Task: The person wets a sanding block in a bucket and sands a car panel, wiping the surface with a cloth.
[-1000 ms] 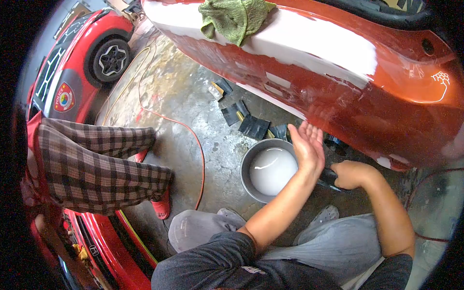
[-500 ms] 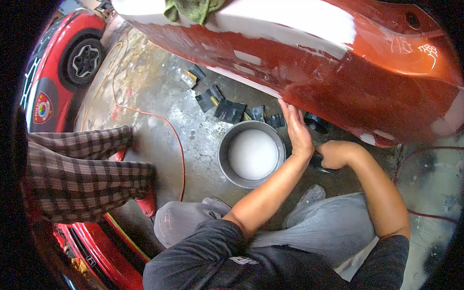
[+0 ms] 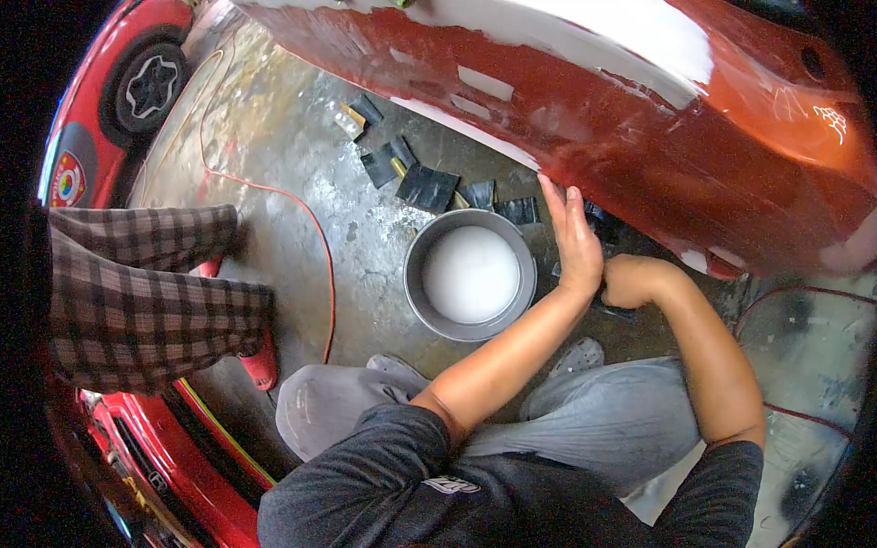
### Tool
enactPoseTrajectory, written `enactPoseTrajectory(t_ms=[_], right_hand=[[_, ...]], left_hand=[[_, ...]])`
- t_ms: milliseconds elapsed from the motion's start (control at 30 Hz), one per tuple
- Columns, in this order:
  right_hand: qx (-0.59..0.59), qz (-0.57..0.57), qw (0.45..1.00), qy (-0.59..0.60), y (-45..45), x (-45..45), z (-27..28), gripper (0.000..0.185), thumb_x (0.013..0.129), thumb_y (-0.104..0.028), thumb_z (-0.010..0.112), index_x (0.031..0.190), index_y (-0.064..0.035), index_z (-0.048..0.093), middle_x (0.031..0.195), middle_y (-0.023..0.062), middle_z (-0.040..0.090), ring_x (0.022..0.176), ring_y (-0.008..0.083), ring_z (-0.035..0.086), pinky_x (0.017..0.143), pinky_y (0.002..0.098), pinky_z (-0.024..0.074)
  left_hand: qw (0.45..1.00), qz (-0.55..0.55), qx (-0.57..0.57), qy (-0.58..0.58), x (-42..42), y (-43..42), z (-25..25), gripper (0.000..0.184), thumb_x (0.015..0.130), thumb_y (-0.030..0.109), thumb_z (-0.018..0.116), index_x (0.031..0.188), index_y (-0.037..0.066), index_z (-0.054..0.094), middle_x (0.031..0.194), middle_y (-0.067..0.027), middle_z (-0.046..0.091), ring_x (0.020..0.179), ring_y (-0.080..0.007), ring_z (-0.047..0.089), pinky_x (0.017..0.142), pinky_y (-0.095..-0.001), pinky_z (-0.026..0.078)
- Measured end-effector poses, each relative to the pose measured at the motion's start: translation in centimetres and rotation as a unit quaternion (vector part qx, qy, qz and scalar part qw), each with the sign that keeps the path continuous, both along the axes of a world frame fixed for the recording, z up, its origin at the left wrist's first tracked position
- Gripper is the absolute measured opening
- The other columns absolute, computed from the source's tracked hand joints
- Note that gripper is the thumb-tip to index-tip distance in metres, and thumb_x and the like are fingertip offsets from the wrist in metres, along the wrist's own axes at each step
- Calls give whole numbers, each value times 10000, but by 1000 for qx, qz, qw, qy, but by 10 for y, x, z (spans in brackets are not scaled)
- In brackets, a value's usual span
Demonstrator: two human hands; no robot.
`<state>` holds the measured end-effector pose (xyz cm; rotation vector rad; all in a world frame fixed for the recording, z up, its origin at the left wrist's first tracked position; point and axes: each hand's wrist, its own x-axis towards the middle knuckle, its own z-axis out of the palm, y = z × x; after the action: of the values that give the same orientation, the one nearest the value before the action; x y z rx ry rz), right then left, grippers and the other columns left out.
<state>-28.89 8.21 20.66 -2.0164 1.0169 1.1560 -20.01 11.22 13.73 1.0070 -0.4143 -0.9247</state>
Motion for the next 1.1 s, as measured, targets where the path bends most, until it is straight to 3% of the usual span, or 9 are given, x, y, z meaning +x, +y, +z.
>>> enactPoseTrajectory(t_ms=[167,267,400,533,567,667,800,1000,1100], right_hand=[[-9,-15,997,-68,3,2,11,451,818,-160,640,1224,34,672,1113,308,712,1067,424,702,941,478,539],[21,-25,999,-42,4,8,15,462,827,-154,627,1260,7,644,1122,305,709,1088,429,690,961,469,528],[-2,-14,999,-40,4,-16,-12,461,821,-126,653,1251,41,649,1150,310,707,1087,426,686,962,450,527],[19,-107,992,-59,14,-23,-16,440,906,-167,699,1297,29,657,1319,268,672,1256,322,622,1074,421,458],[28,-100,994,16,9,-27,-18,454,984,-210,692,1393,-31,613,1447,167,607,1362,272,530,1164,414,385],[27,-57,997,45,2,-43,-26,474,982,-196,689,1417,-35,592,1479,167,581,1380,275,507,1177,409,366],[36,-105,994,-20,-9,-71,-33,577,966,-214,729,1483,-51,533,1571,139,486,1445,266,431,1222,401,299],[-13,-119,987,-110,-26,-59,-40,598,952,-215,734,1486,-42,525,1554,146,496,1438,272,439,1222,403,300],[-36,-124,981,-142,-32,-50,-50,609,945,-215,736,1487,-38,522,1546,149,501,1435,275,444,1222,404,300]], left_hand=[[995,84,-26,-51,44,-21,-6,736,1129,327,372,1620,-78,3,1707,-277,50,1587,-354,111,1276,-395,110],[996,82,8,-41,42,-28,-7,748,1118,329,388,1618,-85,15,1710,-274,49,1594,-331,92,1277,-381,98],[998,63,-4,-7,13,-14,0,798,1109,342,416,1615,-78,-36,1696,-312,31,1585,-402,74,1279,-416,85],[997,74,12,-25,-17,-11,-3,821,1097,323,458,1603,-98,-33,1670,-360,48,1562,-471,116,1275,-457,133],[993,105,5,-61,-22,-14,-6,828,1090,303,477,1599,-105,-33,1667,-364,50,1558,-483,114,1274,-466,140],[997,71,32,-16,-14,-11,4,863,1066,329,508,1600,-104,-14,1670,-359,49,1561,-478,113,1285,-467,116],[998,45,43,5,-15,-5,11,869,1032,296,522,1610,-87,-3,1679,-338,43,1567,-467,94,1293,-471,98],[998,13,57,27,-29,-1,18,866,1031,302,522,1605,-97,11,1668,-357,70,1558,-471,136,1291,-468,117],[992,6,66,104,-28,-1,29,845,1047,324,500,1596,-113,28,1658,-371,86,1553,-474,149,1288,-471,126]])
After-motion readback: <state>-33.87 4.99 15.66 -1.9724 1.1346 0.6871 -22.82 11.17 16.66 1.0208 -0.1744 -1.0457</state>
